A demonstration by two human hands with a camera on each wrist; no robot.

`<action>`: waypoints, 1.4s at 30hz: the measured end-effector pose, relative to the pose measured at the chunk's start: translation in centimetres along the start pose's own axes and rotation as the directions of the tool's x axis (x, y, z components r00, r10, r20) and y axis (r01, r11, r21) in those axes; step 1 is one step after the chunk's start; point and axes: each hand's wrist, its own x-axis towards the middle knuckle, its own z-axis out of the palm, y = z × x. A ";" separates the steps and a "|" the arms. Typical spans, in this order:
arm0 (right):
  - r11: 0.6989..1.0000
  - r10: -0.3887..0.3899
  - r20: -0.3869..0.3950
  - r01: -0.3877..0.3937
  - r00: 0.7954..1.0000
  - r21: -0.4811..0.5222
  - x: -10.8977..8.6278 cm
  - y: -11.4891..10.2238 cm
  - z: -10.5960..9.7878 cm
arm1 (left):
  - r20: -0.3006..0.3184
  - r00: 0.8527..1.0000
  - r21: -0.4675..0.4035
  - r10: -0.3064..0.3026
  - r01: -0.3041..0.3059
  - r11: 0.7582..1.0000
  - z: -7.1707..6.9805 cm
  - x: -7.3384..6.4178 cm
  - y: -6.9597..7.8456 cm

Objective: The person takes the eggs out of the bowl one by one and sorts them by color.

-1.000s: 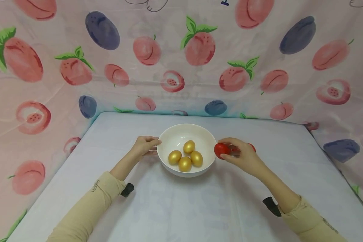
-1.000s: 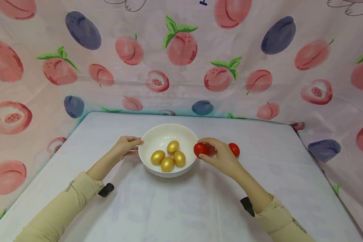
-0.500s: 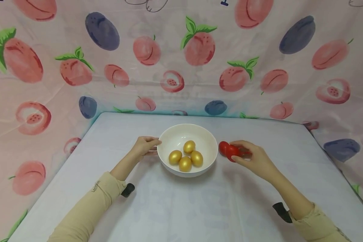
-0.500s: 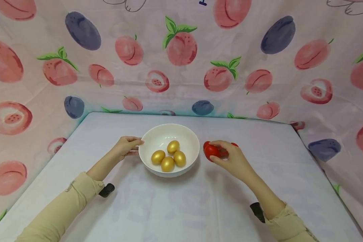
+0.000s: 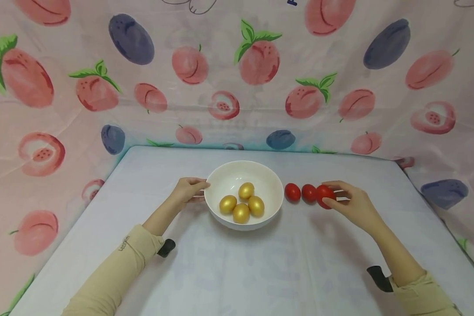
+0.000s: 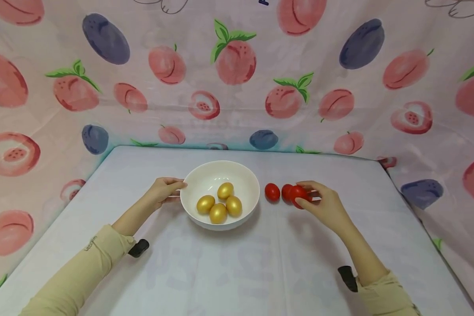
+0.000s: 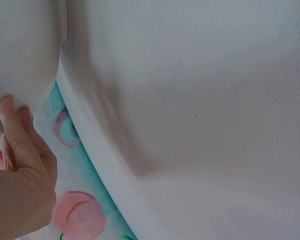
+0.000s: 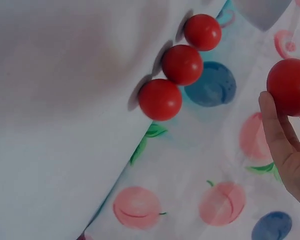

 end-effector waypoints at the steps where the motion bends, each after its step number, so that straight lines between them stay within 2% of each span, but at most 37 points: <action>1: 1.000 0.009 -0.001 -0.009 1.000 -0.006 0.0 0.2 -0.1 | 0.001 1.000 0.000 0.000 0.000 1.000 0.0 0.0 0.0; 14: 0.996 0.075 -0.026 -0.076 0.997 -0.053 0.5 3.4 -1.2 | 0.000 1.000 -0.008 -0.016 0.016 1.000 -0.1 0.0 0.1; 21: 0.991 0.105 -0.044 -0.108 0.994 -0.078 1.1 4.7 -1.7 | 0.007 1.000 -0.003 0.005 -0.005 1.000 -0.2 -0.2 0.3; 30: 0.982 0.174 0.035 -0.171 0.984 -0.078 2.4 6.5 -2.1 | 0.012 1.000 -0.008 0.002 -0.002 1.000 -0.3 -0.2 0.1; 42: 0.967 0.250 0.158 -0.236 0.955 -0.099 4.1 8.7 -2.0 | 0.019 1.000 -0.022 -0.006 0.006 1.000 0.0 0.0 0.0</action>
